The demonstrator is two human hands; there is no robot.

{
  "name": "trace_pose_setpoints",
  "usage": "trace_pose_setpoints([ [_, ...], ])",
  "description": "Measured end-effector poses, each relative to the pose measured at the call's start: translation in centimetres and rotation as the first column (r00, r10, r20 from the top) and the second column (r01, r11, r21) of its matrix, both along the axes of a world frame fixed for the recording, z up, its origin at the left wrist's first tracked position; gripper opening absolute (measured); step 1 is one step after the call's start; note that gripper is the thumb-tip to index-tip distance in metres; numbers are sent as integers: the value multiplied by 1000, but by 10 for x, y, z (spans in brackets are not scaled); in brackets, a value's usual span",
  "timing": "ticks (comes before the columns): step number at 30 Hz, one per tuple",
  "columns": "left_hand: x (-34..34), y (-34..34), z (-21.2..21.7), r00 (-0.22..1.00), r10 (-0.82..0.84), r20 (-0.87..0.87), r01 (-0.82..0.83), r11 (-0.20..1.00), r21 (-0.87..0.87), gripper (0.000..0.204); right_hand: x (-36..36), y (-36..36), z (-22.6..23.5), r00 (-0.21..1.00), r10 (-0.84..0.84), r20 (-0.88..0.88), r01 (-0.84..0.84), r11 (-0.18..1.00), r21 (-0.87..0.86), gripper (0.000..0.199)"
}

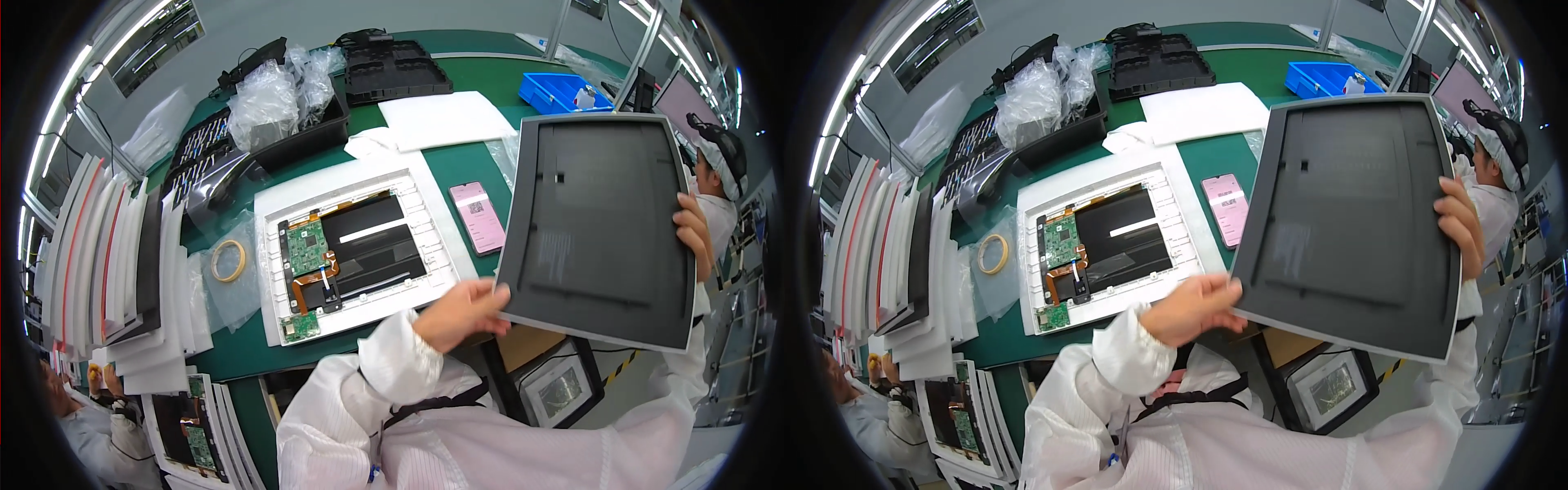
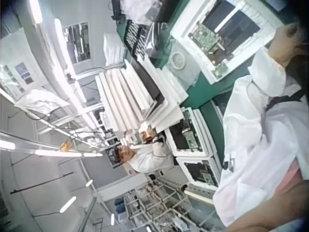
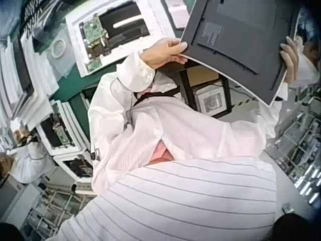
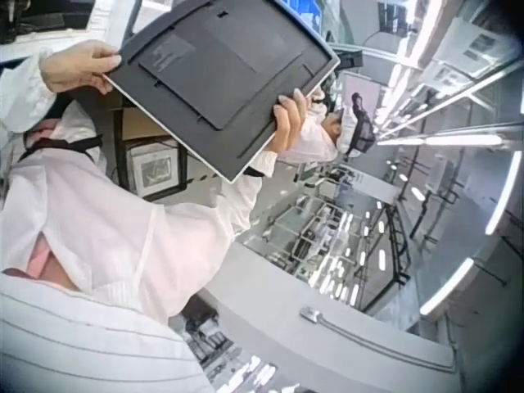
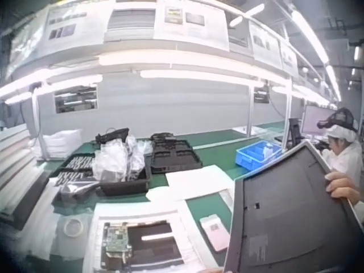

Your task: Inspecting components and assembling an electronic display panel at a factory workstation.

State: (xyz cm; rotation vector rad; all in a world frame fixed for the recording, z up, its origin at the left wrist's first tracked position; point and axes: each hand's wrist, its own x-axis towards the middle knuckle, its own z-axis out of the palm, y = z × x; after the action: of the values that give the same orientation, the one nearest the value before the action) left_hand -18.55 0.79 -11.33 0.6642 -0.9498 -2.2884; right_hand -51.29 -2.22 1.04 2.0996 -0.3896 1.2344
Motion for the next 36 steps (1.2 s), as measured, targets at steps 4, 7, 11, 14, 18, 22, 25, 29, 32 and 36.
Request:
trace_pose_setpoints([
  [4, 2, 50, -18, 992, -86, -94, 87, 996, 7, 33, -11, 5, -38, 996, 63, 63, -60, 997, -47, 31],
  [7, 10, 75, -20, 998, -63, -2, 63, 994, 93, 37, 1, 31, -37, 992, -102, -68, 117, 949, 294, 25],
  [11, 17, 81, -21, 998, -10, 64, 0, 989, 150, 40, 0, 27, -55, 980, -140, -142, 188, 883, 430, 17],
  [14, 18, 86, -21, 992, 52, 117, -71, 985, 158, 36, 5, 19, -63, 975, -98, -199, 186, 850, 493, 16],
  [18, 15, 91, -27, 984, 113, 137, -134, 979, 154, 31, 6, 11, -74, 969, -130, -208, 229, 782, 580, 22],
  [22, 3, 98, -36, 971, 167, 169, -195, 967, 162, 30, -1, 9, -88, 948, -184, -259, 309, 721, 619, 23],
  [25, -1, 102, -33, 963, 191, 190, -219, 966, 140, 30, -6, 13, -89, 930, -215, -297, 361, 681, 638, 23],
  [29, -18, 95, -43, 964, 221, 146, -237, 966, 105, 29, -16, 13, -88, 900, -307, -310, 436, 653, 620, 28],
  [32, -41, 83, -46, 968, 222, 114, -231, 971, 67, 28, -35, 12, -88, 873, -358, -331, 488, 635, 599, 31],
  [36, -80, 58, -45, 971, 237, 24, -237, 972, -14, 25, -79, 4, -79, 785, -470, -404, 619, 583, 526, 36],
])
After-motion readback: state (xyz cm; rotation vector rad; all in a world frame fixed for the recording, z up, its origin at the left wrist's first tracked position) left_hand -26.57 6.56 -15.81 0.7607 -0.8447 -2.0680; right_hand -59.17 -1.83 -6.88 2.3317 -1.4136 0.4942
